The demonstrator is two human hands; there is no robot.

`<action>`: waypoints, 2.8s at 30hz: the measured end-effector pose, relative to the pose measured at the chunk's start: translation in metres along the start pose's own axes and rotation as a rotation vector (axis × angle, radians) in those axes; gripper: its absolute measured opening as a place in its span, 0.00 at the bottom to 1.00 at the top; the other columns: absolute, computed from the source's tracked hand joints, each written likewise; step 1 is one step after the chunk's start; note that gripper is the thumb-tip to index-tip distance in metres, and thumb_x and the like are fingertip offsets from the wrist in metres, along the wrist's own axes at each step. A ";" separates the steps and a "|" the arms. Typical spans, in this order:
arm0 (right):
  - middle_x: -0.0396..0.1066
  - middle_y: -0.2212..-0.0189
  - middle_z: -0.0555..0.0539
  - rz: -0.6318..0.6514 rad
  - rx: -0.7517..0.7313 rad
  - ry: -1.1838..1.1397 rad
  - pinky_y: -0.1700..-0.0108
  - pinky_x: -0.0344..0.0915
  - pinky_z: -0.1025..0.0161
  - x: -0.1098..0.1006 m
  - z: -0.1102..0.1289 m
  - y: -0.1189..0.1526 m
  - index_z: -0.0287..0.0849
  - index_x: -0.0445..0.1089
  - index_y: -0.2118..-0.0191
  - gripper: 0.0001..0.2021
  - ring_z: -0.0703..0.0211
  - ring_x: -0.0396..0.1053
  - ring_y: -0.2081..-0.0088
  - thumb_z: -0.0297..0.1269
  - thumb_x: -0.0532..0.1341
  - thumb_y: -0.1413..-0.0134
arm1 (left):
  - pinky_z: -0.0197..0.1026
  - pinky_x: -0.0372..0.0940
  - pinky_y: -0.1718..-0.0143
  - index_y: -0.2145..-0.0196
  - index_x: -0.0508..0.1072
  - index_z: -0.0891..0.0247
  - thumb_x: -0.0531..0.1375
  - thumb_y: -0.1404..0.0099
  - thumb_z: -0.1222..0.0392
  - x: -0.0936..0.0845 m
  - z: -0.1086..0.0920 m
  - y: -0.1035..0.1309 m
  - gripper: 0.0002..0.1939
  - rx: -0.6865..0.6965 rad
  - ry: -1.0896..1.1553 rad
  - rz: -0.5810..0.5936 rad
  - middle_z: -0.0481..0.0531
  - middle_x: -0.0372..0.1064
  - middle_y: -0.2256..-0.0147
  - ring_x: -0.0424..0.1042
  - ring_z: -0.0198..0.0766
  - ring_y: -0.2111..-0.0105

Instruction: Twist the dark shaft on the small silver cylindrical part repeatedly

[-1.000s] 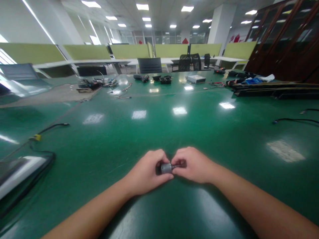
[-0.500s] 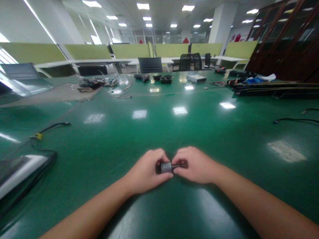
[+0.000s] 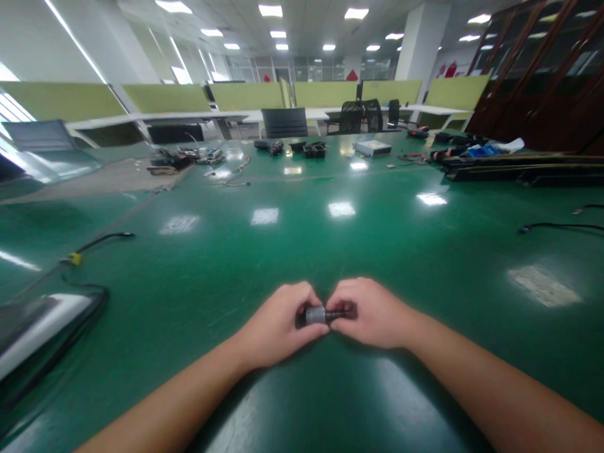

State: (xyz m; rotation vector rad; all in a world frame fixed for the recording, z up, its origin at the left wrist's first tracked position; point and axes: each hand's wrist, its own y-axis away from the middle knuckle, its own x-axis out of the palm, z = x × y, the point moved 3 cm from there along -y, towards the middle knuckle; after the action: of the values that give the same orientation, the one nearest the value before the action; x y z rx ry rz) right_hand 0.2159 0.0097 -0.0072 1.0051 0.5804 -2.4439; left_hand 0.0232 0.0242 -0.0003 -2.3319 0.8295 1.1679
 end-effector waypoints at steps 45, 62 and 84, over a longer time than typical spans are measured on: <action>0.71 0.70 0.52 0.036 0.040 -0.029 0.66 0.62 0.67 -0.006 0.002 0.005 0.42 0.75 0.64 0.06 0.64 0.68 0.70 0.27 0.66 0.51 | 0.41 0.57 0.65 0.64 0.71 0.61 0.68 0.39 0.54 -0.007 -0.009 0.003 0.12 -0.014 -0.021 -0.002 0.48 0.69 0.67 0.67 0.41 0.67; 0.71 0.72 0.52 0.038 0.041 0.008 0.68 0.60 0.68 -0.017 0.001 0.008 0.41 0.76 0.65 0.07 0.65 0.66 0.72 0.25 0.66 0.52 | 0.40 0.59 0.65 0.64 0.71 0.61 0.68 0.41 0.54 -0.008 -0.008 0.004 0.12 -0.040 0.008 -0.011 0.49 0.70 0.67 0.68 0.41 0.66; 0.74 0.70 0.50 0.133 0.144 0.008 0.67 0.64 0.66 -0.038 -0.017 0.014 0.41 0.78 0.66 0.07 0.62 0.69 0.70 0.27 0.66 0.54 | 0.40 0.59 0.65 0.63 0.71 0.61 0.68 0.40 0.54 -0.008 -0.006 0.006 0.12 -0.013 0.017 -0.009 0.48 0.70 0.66 0.68 0.41 0.66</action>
State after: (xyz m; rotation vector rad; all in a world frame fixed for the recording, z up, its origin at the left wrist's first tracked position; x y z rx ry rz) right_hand 0.2576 0.0156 0.0068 1.0739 0.3314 -2.3912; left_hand 0.0194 0.0187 0.0093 -2.3568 0.8186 1.1541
